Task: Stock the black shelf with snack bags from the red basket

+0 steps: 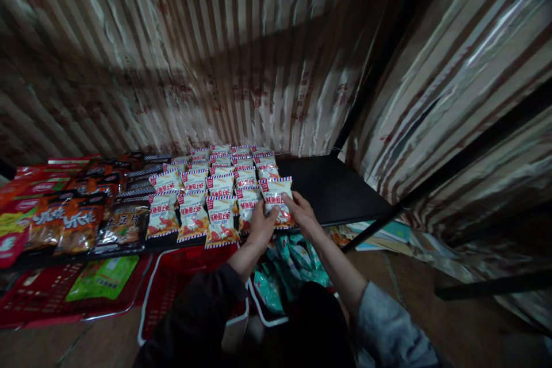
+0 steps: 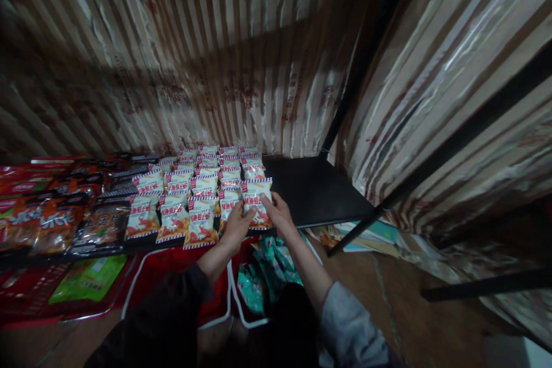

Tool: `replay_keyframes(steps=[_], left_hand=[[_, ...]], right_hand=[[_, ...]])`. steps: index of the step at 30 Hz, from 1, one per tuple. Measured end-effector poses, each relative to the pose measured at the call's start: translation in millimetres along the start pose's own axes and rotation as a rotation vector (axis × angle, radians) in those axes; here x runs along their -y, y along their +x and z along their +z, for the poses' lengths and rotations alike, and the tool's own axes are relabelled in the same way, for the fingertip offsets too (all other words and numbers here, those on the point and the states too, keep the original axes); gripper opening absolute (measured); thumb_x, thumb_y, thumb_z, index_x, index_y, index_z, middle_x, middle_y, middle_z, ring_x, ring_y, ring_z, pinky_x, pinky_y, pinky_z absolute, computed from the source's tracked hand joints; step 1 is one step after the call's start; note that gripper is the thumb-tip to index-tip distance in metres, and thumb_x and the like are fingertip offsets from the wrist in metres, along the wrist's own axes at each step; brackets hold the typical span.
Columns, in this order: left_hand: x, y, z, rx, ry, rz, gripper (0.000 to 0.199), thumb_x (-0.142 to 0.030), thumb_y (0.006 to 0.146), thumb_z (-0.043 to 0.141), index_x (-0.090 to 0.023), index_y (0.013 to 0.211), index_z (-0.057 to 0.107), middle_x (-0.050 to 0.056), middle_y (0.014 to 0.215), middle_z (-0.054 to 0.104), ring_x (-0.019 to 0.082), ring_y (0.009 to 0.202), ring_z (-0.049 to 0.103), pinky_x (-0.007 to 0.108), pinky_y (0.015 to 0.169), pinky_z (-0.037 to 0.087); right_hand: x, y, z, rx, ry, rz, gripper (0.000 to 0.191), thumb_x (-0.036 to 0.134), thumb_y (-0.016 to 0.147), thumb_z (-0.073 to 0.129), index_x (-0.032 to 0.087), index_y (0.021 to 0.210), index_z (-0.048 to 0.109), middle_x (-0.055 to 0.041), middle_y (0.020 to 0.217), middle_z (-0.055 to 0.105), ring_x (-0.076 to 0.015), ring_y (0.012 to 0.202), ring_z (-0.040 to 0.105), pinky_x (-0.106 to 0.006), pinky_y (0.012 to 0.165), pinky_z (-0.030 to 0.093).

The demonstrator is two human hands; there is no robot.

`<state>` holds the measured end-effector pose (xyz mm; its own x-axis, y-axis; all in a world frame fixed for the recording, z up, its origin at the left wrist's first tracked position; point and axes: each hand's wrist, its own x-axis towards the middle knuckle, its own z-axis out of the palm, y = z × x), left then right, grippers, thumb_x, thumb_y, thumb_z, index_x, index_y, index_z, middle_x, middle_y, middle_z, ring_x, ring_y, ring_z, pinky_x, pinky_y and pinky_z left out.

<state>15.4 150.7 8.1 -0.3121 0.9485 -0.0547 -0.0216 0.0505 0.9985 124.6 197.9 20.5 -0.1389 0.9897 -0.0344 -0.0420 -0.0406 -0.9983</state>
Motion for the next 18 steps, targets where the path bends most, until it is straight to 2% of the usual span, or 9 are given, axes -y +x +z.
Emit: replay_keyframes(steps=[2, 5, 10, 13, 18], left_hand=[[15.0, -9.8, 6.4, 0.008, 0.041, 0.004, 0.037, -0.032, 0.080, 0.060, -0.019, 0.114, 0.058, 0.009, 0.113, 0.066, 0.020, 0.105, 0.061, 0.035, 0.094, 0.046], [24.3, -17.9, 11.9, -0.015, 0.069, -0.004, 0.039, -0.033, 0.081, 0.057, -0.019, 0.117, 0.057, 0.009, 0.113, 0.066, 0.021, 0.106, 0.060, 0.036, 0.095, 0.045], [22.7, -21.9, 14.0, -0.009, 0.115, 0.024, 0.039, -0.036, 0.083, 0.052, -0.020, 0.119, 0.056, 0.008, 0.113, 0.066, 0.021, 0.105, 0.061, 0.036, 0.095, 0.044], [22.5, -20.8, 16.6, -0.042, 0.174, 0.026, 0.039, -0.036, 0.085, 0.049, -0.020, 0.120, 0.055, 0.008, 0.114, 0.066, 0.020, 0.107, 0.060, 0.035, 0.096, 0.043], [15.0, -11.4, 32.7, -0.040, 0.305, 0.003, 0.043, -0.036, 0.087, 0.044, -0.020, 0.126, 0.050, 0.009, 0.120, 0.063, 0.022, 0.112, 0.057, 0.036, 0.098, 0.041]], right_hand=[[-8.0, -10.8, -8.1, -0.001, -0.012, 0.010, 0.056, 0.061, 0.062, 0.067, 0.019, 0.099, 0.062, -0.0060, 0.092, 0.072, -0.0242, 0.079, 0.067, -0.032, 0.065, 0.052], [-15.2, -21.0, -14.8, -0.021, 0.007, 0.025, 0.051, 0.059, 0.064, 0.066, 0.021, 0.097, 0.062, -0.0048, 0.092, 0.072, -0.0234, 0.078, 0.067, -0.032, 0.067, 0.053], [-14.4, -27.5, -17.9, -0.039, 0.078, 0.062, 0.049, 0.059, 0.065, 0.065, 0.020, 0.095, 0.062, -0.0044, 0.091, 0.072, -0.0238, 0.079, 0.067, -0.033, 0.069, 0.054], [-13.9, -30.3, -22.0, 0.001, 0.075, 0.065, 0.050, 0.058, 0.066, 0.065, 0.021, 0.099, 0.062, -0.0044, 0.094, 0.072, -0.0238, 0.081, 0.068, -0.034, 0.070, 0.054], [-17.7, -19.7, -34.4, 0.032, 0.076, 0.033, 0.051, 0.054, 0.064, 0.069, 0.021, 0.102, 0.062, -0.0045, 0.093, 0.072, -0.0229, 0.079, 0.068, -0.035, 0.072, 0.053]])
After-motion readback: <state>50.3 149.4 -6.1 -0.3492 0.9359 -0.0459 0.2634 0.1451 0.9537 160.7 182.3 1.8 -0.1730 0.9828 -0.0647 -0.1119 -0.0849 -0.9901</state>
